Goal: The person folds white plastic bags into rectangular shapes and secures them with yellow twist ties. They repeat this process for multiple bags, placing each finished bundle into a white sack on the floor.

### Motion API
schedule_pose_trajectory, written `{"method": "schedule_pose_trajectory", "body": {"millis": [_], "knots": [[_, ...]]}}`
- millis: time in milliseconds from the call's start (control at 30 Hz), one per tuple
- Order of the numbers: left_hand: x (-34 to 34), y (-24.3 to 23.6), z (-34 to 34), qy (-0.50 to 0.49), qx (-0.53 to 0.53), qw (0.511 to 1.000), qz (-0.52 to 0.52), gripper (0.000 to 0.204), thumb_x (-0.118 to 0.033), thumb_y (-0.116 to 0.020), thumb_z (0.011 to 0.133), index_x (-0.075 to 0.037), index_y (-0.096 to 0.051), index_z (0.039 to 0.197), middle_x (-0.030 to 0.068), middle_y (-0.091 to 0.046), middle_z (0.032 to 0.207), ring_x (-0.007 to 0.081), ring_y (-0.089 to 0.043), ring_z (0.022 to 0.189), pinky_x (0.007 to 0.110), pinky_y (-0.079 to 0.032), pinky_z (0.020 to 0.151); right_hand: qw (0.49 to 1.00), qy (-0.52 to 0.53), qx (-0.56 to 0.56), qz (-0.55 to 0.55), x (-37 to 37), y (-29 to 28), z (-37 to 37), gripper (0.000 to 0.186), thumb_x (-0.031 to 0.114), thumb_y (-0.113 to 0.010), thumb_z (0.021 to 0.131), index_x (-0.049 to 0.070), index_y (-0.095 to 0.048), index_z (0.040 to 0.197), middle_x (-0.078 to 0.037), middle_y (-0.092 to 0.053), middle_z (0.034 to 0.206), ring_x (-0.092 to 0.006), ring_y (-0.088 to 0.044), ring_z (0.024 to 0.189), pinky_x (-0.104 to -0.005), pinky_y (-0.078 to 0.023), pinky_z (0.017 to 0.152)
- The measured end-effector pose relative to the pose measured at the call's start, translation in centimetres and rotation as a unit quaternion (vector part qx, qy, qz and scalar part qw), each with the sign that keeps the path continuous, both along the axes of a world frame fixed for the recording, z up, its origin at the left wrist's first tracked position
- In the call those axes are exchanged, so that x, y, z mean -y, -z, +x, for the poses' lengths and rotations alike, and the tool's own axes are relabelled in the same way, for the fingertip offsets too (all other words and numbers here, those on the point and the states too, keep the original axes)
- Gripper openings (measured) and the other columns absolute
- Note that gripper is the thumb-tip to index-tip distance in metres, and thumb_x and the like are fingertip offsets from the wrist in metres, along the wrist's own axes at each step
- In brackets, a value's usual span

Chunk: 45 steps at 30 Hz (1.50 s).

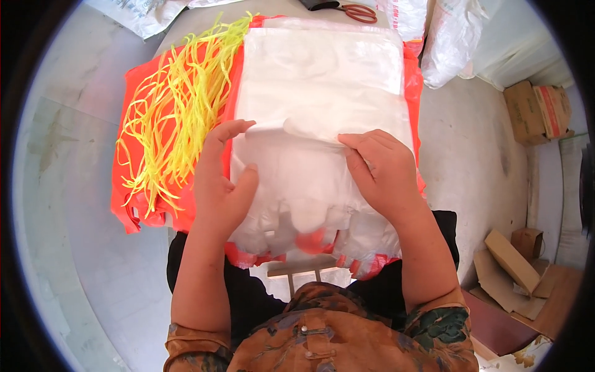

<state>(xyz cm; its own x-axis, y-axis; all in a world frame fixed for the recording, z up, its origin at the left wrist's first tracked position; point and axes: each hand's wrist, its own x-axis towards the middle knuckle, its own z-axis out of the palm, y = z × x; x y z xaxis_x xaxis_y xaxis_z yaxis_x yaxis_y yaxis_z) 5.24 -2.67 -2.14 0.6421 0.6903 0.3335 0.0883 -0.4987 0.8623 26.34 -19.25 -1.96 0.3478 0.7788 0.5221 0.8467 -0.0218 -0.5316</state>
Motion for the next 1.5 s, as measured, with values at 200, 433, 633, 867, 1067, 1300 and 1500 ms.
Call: {"method": "schedule_pose_trajectory", "body": {"millis": [200,433,633,867,1067,1300,1500], "knots": [[1.0,-0.3,0.9,-0.008,-0.044,0.997,0.069,0.064,-0.004,-0.083,0.077,-0.006,-0.063,0.137,0.0151,-0.066,0.133,0.0316,-0.06,0.13,0.042,-0.046,0.113,0.997,-0.042,0.065,-0.029,0.5,-0.5,-0.3,0.019,0.0,-0.072,0.084,0.008,-0.076,0.101,-0.008,-0.071,0.083,-0.0286,-0.069,0.079,-0.0404,-0.055,0.067],[-0.5,-0.1,-0.2,0.14,-0.092,0.982,0.091,0.03,-0.005,-0.084,0.077,-0.007,-0.076,0.107,0.0104,-0.074,0.105,0.0317,-0.068,0.112,0.042,-0.055,0.096,0.991,-0.111,0.056,-0.055,0.9,-1.5,-0.6,0.016,0.0,-0.073,0.083,0.004,-0.075,0.098,-0.008,-0.072,0.082,-0.0274,-0.069,0.074,-0.0381,-0.055,0.065],[-0.4,-0.6,-0.4,0.197,-0.081,0.977,0.02,0.029,-0.004,-0.082,0.079,-0.005,-0.075,0.107,0.0097,-0.075,0.104,0.0268,-0.071,0.095,0.037,-0.057,0.079,0.98,-0.143,-0.053,-0.125,1.6,-2.9,0.1,0.014,0.003,-0.071,0.086,0.005,-0.076,0.099,-0.009,-0.07,0.077,-0.0265,-0.066,0.068,-0.035,-0.052,0.061],[0.4,-1.6,-0.6,0.169,-0.186,0.953,-0.17,0.019,-0.009,-0.074,0.091,0.0,-0.073,0.108,0.0071,-0.07,0.087,0.0134,-0.063,0.079,0.031,-0.051,0.071,0.94,-0.088,-0.232,-0.235,1.6,-3.7,0.2,0.013,0.017,-0.069,0.093,0.007,-0.076,0.099,-0.011,-0.069,0.077,-0.0318,-0.067,0.073,-0.0396,-0.052,0.067],[1.1,-1.2,0.2,0.099,-0.183,0.963,-0.174,0.012,-0.008,-0.07,0.098,0.002,-0.071,0.105,-0.0019,-0.067,0.089,0.0055,-0.058,0.085,0.027,-0.048,0.075,0.949,-0.102,-0.223,-0.201,1.2,-2.1,1.1,0.019,0.009,-0.07,0.094,0.001,-0.074,0.11,-0.009,-0.07,0.093,-0.0146,-0.063,0.081,-0.0306,-0.051,0.071],[1.1,-0.6,1.0,0.042,-0.184,0.964,-0.19,0.015,-0.011,-0.072,0.098,0.003,-0.07,0.104,-0.0033,-0.065,0.088,0.0049,-0.056,0.083,0.026,-0.048,0.073,0.943,-0.031,-0.289,-0.161,2.9,-1.7,2.9,0.041,0.008,-0.074,0.091,0.005,-0.068,0.131,-0.004,-0.068,0.121,-0.0147,-0.061,0.104,-0.0316,-0.052,0.089],[1.1,-0.3,1.3,0.002,-0.193,0.968,-0.163,0.015,-0.013,-0.073,0.098,0.002,-0.07,0.098,-0.0007,-0.062,0.078,0.0064,-0.053,0.073,0.028,-0.045,0.066,0.926,0.004,-0.313,-0.21,4.6,-2.5,4.0,0.055,0.008,-0.077,0.088,0.004,-0.064,0.14,-0.003,-0.066,0.113,-0.0127,-0.058,0.097,-0.0294,-0.051,0.087]]}}
